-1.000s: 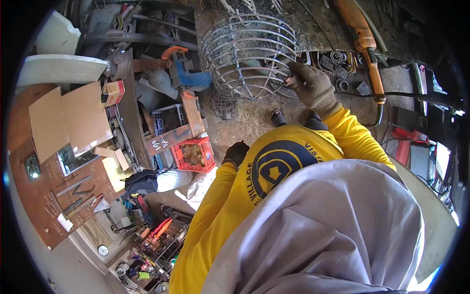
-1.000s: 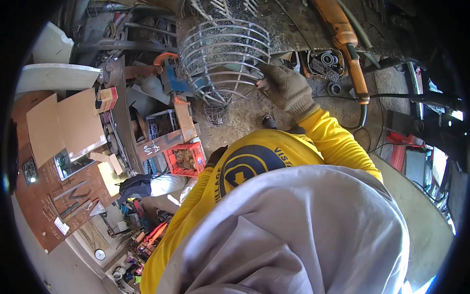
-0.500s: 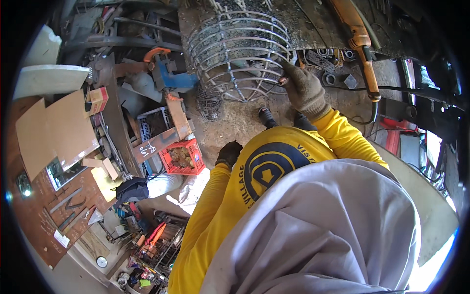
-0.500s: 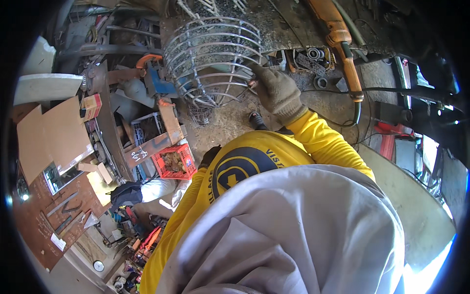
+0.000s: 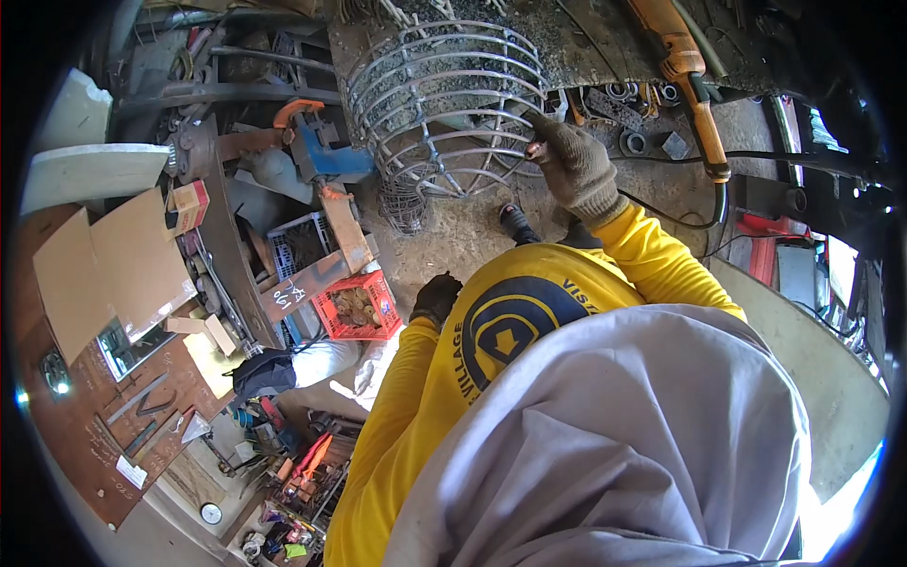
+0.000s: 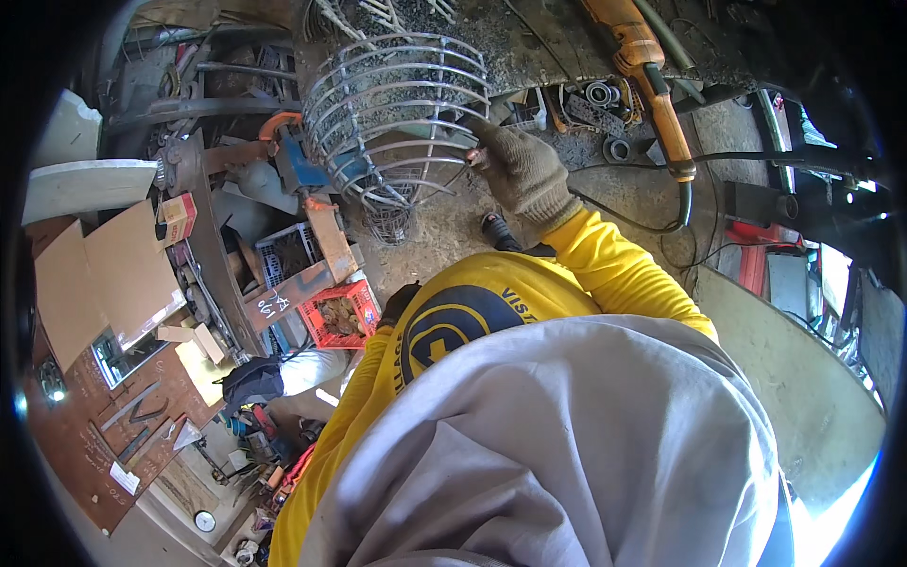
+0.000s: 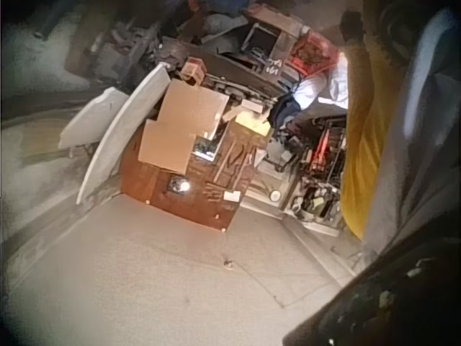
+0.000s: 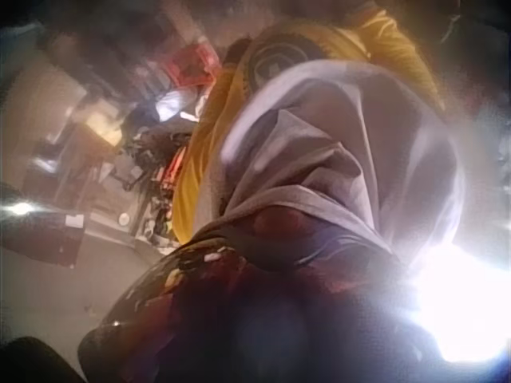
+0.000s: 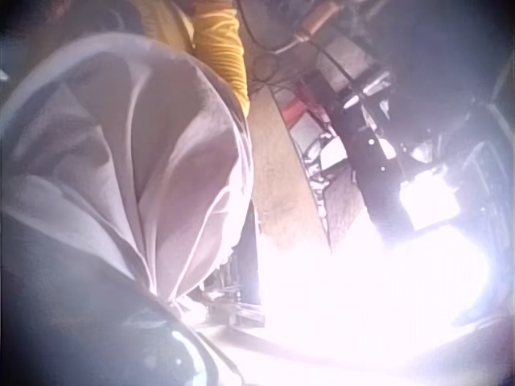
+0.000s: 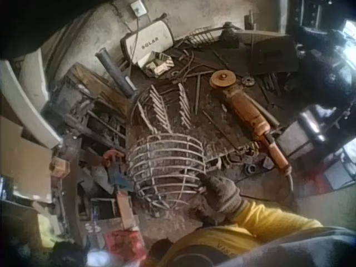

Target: The person positions metal rods against a circular wire cage and welds them in place using a welding tool while wearing protective gloves.

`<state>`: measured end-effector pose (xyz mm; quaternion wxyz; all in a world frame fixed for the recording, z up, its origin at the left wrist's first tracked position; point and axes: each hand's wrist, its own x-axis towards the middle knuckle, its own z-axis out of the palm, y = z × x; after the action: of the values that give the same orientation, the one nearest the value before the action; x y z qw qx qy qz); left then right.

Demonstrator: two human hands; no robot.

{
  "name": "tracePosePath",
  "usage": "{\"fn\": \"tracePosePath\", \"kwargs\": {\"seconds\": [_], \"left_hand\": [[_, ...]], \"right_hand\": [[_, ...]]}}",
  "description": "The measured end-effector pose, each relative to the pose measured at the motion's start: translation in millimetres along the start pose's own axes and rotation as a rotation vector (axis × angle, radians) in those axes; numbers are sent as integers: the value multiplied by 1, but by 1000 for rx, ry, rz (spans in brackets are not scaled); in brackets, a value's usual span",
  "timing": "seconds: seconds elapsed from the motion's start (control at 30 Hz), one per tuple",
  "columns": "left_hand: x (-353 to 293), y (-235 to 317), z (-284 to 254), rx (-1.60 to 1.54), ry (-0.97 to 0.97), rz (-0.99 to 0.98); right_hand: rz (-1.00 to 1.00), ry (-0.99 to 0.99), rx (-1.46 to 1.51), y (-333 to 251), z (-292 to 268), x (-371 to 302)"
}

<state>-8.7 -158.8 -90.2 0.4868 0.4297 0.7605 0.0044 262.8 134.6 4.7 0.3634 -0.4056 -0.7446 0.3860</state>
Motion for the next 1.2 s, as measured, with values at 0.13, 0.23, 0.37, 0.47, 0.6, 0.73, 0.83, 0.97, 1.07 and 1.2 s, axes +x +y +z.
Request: {"fn": "tracePosePath", "kwargs": {"seconds": [0.13,0.23,0.37,0.47,0.6,0.73,0.83,0.97,1.07,1.2], "left_hand": [[13,-37,14,353,46,271],[18,-80,34,410,77,332],[30,-58,31,516,-37,276],[34,-60,32,673,-108,292],[45,-81,48,595,-17,365],[52,-92,58,511,90,413],[56,-79,52,470,24,331],[39,-55,56,194,144,205],[17,29,12,-1,41,-130],[-9,37,-1,-251,134,137]], "right_hand": [[35,-23,84,-2,-2,1],[-16,-8,92,-4,-3,2],[-26,113,54,-7,-28,6],[-109,250,-224,-17,-56,29],[78,232,-682,-15,-75,65],[179,44,-875,-5,-82,77],[235,67,-840,0,-82,77],[239,24,-836,13,-78,81],[275,4,-834,24,-84,78],[288,-6,-583,5,-85,73]]}}
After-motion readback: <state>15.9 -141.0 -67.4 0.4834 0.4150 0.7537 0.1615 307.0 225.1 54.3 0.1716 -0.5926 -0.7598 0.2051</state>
